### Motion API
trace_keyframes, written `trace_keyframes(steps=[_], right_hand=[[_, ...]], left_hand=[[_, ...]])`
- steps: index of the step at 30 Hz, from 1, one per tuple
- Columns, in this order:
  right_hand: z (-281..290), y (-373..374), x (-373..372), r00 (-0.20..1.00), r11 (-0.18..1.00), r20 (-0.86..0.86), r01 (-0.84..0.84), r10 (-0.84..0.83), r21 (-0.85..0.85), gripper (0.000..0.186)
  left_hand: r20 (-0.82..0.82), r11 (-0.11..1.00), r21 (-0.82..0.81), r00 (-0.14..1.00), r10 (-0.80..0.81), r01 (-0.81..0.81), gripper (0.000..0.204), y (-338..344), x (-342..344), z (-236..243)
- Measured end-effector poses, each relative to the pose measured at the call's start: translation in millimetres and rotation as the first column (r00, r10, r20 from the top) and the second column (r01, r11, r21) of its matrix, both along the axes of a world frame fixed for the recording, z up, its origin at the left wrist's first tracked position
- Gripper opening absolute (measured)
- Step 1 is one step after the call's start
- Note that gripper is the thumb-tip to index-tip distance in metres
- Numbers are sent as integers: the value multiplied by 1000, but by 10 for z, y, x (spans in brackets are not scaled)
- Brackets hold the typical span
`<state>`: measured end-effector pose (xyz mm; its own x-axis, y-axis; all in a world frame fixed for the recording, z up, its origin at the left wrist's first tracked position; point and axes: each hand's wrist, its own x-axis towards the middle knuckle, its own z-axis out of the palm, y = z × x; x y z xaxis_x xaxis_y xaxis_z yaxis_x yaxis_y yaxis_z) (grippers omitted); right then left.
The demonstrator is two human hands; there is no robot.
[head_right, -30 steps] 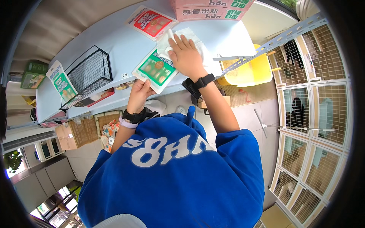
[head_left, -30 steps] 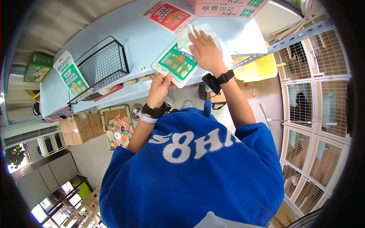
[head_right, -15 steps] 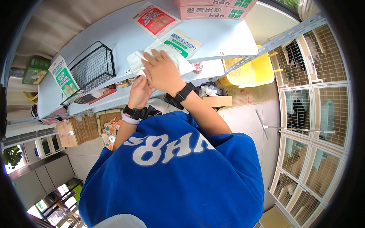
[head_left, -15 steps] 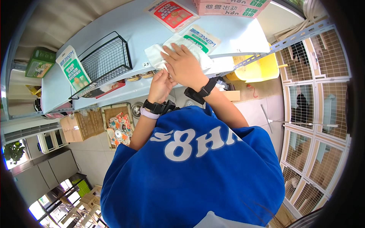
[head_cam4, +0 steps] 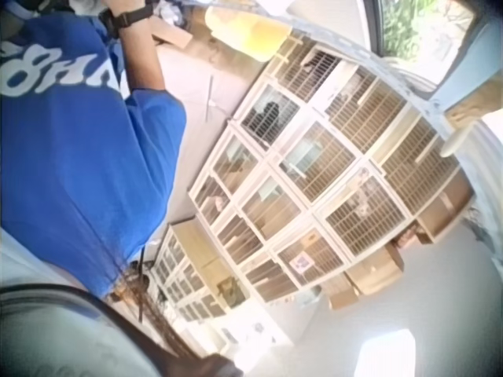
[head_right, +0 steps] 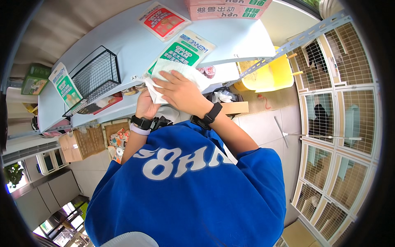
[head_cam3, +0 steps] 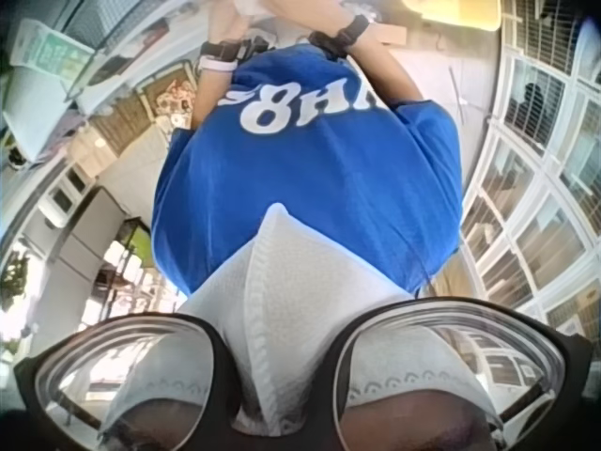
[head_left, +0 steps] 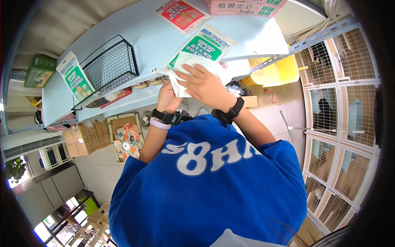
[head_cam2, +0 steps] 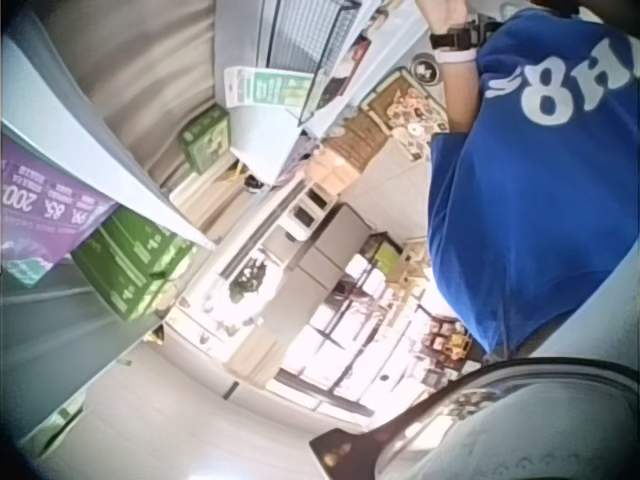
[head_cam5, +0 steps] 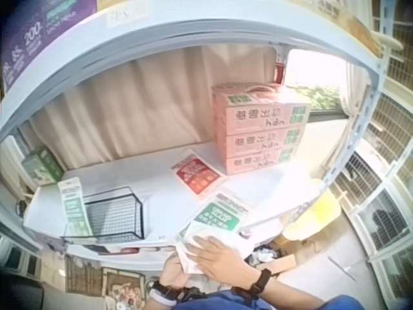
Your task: The person wipes several boxes and small cans with a cloth before placing them on a metal shelf.
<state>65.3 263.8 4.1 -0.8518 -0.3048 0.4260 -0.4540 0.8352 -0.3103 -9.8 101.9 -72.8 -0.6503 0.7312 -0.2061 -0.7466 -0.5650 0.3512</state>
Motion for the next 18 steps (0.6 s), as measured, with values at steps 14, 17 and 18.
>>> trace_keyframes(steps=[14,17,18], right_hand=[[-106,403,33,999,1000,-44,-10,9,-17,32],[-143,566,-97,996,995,-54,61,-66,-79,35],[-156,639,-152,989,990,-85,115,-122,-87,34]], left_hand=[[-68,938,-346,998,0,-24,33,186,70,404],[-70,958,-284,995,-72,49,32,210,12,463],[-81,959,-281,994,-69,43,33,216,9,484]])
